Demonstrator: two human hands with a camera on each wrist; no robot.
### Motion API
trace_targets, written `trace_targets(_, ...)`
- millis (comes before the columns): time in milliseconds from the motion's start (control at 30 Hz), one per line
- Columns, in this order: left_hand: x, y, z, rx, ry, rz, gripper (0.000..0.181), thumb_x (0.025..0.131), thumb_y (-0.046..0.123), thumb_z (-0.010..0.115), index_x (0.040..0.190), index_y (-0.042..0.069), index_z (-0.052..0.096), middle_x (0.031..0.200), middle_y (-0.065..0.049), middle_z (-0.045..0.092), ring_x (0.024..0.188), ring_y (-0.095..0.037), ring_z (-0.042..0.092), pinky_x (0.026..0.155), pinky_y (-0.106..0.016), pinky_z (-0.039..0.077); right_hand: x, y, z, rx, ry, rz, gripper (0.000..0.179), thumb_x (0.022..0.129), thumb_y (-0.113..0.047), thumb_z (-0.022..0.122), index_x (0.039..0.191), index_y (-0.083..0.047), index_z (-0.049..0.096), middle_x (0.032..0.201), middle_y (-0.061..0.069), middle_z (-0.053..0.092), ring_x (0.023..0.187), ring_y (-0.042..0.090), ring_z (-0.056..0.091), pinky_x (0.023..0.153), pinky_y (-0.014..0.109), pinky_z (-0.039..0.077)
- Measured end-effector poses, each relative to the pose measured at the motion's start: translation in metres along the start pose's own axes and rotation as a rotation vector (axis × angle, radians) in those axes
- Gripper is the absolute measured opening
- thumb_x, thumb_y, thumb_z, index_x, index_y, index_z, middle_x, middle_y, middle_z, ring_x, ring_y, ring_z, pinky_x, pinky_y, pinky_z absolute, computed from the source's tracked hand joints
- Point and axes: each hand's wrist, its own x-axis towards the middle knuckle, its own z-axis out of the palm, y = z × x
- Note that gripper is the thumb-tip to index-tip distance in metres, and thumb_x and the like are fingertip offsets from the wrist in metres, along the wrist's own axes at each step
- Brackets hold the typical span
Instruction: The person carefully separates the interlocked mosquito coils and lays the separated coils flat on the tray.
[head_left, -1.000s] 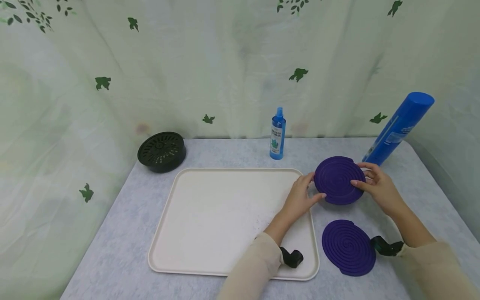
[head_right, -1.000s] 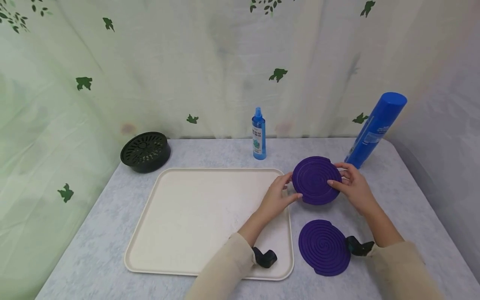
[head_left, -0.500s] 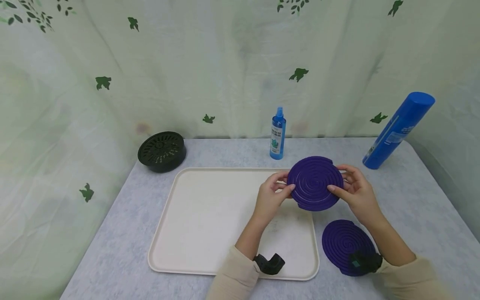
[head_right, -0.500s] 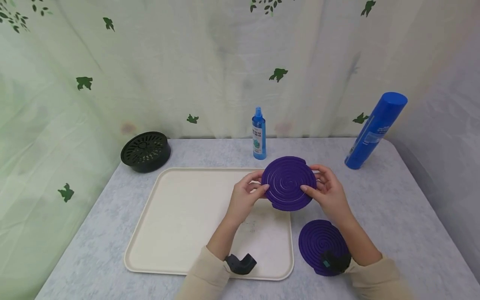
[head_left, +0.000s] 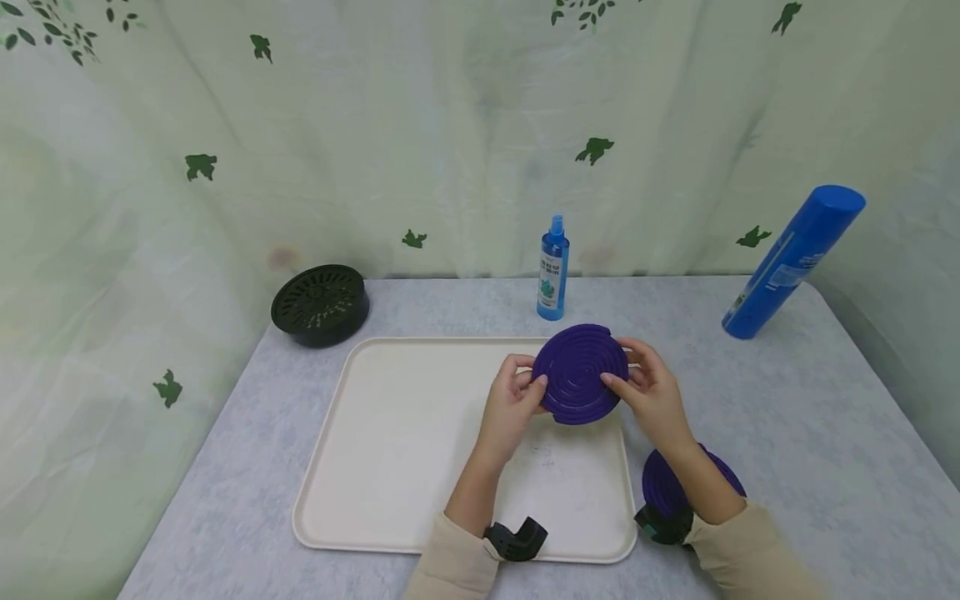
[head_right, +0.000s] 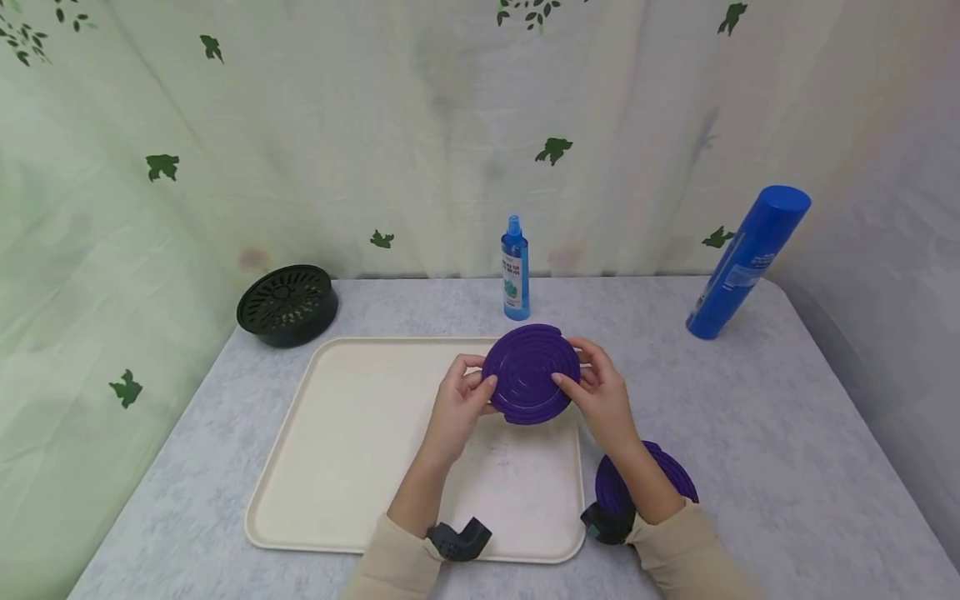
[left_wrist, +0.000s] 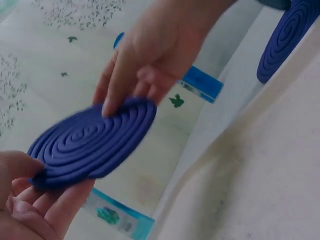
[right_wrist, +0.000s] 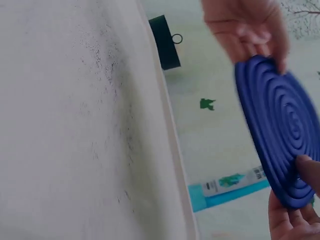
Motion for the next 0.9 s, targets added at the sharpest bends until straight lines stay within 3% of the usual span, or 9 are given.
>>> trace_targets(200, -0.010, 0.009, 0.015, 0.386, 0.046, 0.251, 0.019, 0.092, 0.007, 0.051, 0.110, 0.003, 0.046, 0.104, -0.014, 0.062, 0.092, -0.018, 0.062, 0.067, -0.022, 0.053, 0.009, 0.007, 0.018, 0.115, 0.030, 0.110, 0.053, 0.085, -0.001, 0.060, 0.134, -0.007, 0.040, 0.119, 0.017, 0.046, 0.096, 0.014, 0.057, 0.079, 0.022, 0.050)
trace_targets(367, -0.014, 0.016, 0.026, 0.577, 0.103, 0.387, 0.020, 0.091, 0.009, 0.053, 0.110, 0.004, 0.047, 0.102, -0.012, 0.062, 0.093, -0.016, 0.061, 0.068, -0.016, 0.051, 0.014, 0.008, 0.035, 0.199, 0.080, 0.127, 0.049, 0.087, -0.003, 0.058, 0.132, -0.005, 0.040, 0.126, 0.017, 0.043, 0.110, 0.020, 0.050, 0.087, 0.024, 0.046)
trace_targets(533, -0.013, 0.011, 0.030, 0.654, 0.119, 0.490, 0.023, 0.088, 0.003, 0.055, 0.111, 0.002, 0.050, 0.104, -0.011, 0.061, 0.096, -0.016, 0.059, 0.073, -0.015, 0.050, 0.009, 0.007, 0.048, 0.190, 0.152, 0.057, 0.028, 0.086, 0.002, 0.056, 0.113, 0.009, 0.048, 0.111, 0.016, 0.052, 0.104, 0.019, 0.051, 0.087, 0.023, 0.045)
trace_targets(667, -0.012, 0.007, 0.031, 0.697, 0.121, 0.544, 0.026, 0.086, -0.001, 0.057, 0.110, 0.002, 0.051, 0.110, -0.011, 0.057, 0.097, -0.017, 0.057, 0.075, -0.017, 0.050, 0.003, 0.004, 0.053, 0.187, 0.136, 0.028, 0.025, 0.088, 0.002, 0.053, 0.112, 0.011, 0.051, 0.105, 0.006, 0.058, 0.096, 0.014, 0.056, 0.084, 0.022, 0.047)
trace_targets(900, -0.007, 0.003, 0.028, 0.647, 0.101, 0.494, 0.024, 0.088, 0.005, 0.056, 0.111, 0.004, 0.050, 0.111, -0.009, 0.055, 0.099, -0.015, 0.054, 0.077, -0.019, 0.049, 0.000, 0.000, 0.056, 0.229, 0.079, 0.025, 0.028, 0.091, -0.003, 0.051, 0.118, 0.006, 0.051, 0.114, 0.005, 0.054, 0.102, 0.016, 0.053, 0.086, 0.023, 0.046)
